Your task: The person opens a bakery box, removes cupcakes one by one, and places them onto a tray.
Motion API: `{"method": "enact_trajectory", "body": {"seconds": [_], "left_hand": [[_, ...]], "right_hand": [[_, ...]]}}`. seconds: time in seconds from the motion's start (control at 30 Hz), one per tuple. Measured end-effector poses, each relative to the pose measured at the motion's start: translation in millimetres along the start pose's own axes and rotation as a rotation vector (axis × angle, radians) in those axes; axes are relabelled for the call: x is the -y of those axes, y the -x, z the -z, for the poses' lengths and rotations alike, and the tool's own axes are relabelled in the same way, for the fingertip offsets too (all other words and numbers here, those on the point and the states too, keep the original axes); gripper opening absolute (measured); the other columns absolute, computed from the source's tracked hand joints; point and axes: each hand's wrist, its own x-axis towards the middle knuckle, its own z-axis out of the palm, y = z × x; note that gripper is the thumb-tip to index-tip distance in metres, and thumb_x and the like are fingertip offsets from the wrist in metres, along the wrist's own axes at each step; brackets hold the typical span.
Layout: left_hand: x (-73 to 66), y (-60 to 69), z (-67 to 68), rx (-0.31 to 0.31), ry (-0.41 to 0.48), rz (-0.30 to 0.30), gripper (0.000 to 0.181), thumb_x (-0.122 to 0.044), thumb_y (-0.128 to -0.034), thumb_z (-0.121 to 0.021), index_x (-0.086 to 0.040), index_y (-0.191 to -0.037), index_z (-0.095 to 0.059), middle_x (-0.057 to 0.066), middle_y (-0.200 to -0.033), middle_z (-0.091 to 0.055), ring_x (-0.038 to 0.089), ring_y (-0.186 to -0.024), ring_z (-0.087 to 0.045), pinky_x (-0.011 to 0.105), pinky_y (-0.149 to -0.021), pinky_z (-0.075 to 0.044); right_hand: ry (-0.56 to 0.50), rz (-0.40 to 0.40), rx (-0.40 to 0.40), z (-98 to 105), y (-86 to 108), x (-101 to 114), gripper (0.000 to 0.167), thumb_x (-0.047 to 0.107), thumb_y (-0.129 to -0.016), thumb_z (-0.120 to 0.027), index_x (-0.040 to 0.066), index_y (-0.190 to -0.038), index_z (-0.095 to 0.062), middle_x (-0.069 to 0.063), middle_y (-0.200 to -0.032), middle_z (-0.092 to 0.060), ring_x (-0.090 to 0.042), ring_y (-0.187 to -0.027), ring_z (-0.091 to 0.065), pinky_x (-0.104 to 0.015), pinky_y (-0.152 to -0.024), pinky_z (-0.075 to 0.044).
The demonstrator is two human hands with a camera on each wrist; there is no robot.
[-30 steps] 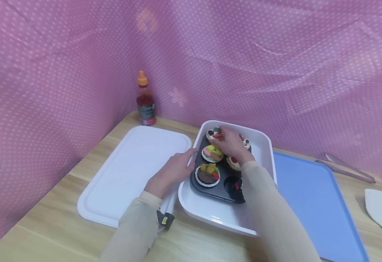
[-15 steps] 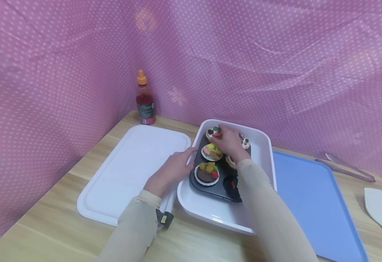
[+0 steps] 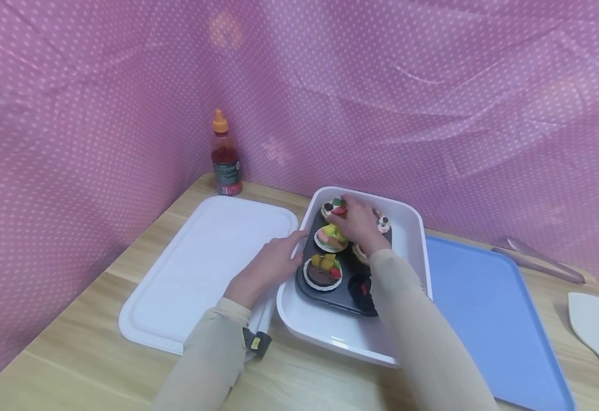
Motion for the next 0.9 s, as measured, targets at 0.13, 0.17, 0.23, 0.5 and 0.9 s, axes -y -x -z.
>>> {"method": "enact_trajectory", "body": {"seconds": [0.13, 0.17, 0.23, 0.5, 0.9], "left_hand": [[0.6, 0.0, 0.1, 0.002, 0.011, 0.005, 0.054, -0.020, -0.1027, -0.054, -0.020, -0.155, -0.040, 0.013, -0.150, -0.054, 0.032, -0.139, -0.051, 0.051, -0.115, -0.041], [0.7, 0.1, 0.2, 0.003, 0.014, 0.005, 0.054, -0.020, -0.1027, -0.054, -0.020, -0.155, -0.040, 0.013, -0.150, -0.054, 0.032, -0.139, -0.050, 0.051, -0.115, -0.041], [0.8, 0.4, 0.2, 0.005, 0.021, 0.009, 0.054, -0.020, -0.1028, -0.054, -0.021, -0.155, -0.039, 0.012, -0.150, -0.054, 0.032, -0.140, -0.050, 0.051, -0.115, -0.040], [0.2, 1.4, 1.0, 0.005, 0.021, 0.009, 0.055, -0.020, -0.1027, -0.054, -0.020, -0.155, -0.039, 0.013, -0.150, -0.053, 0.032, -0.139, -0.050, 0.051, -0.115, -0.041], [0.7, -0.9, -1.3, 0.007, 0.020, 0.011, 0.055, -0.020, -0.1023, -0.055, -0.020, -0.155, -0.039, 0.013, -0.149, -0.055, 0.032, -0.137, -0.053, 0.051, -0.112, -0.043]], "right_hand": [[0.022, 0.003, -0.016, -0.5, 0.5, 1.3, 0.070, 0.038, -0.096, -0.066, 0.012, -0.155, -0.037, -0.018, -0.153, -0.045, -0.039, -0.148, -0.031, -0.057, -0.122, -0.024], [0.031, 0.007, -0.023, -0.6, 0.3, 1.2, 0.070, 0.038, -0.096, -0.067, 0.012, -0.154, -0.038, -0.018, -0.151, -0.047, -0.039, -0.147, -0.032, -0.056, -0.122, -0.025], [0.050, 0.017, -0.030, -1.0, -0.5, 0.7, 0.070, 0.038, -0.096, -0.067, 0.010, -0.154, -0.039, -0.018, -0.150, -0.050, -0.040, -0.147, -0.033, -0.055, -0.123, -0.024], [0.040, 0.024, -0.052, -2.3, -2.1, -2.3, 0.067, 0.037, -0.096, -0.067, 0.010, -0.152, -0.042, -0.016, -0.150, -0.051, -0.039, -0.146, -0.033, -0.055, -0.123, -0.023], [0.052, 0.023, -0.055, -1.1, -2.0, -4.3, 0.061, 0.036, -0.099, -0.062, 0.008, -0.150, -0.043, -0.017, -0.145, -0.054, -0.038, -0.144, -0.035, -0.055, -0.121, -0.028]]}}
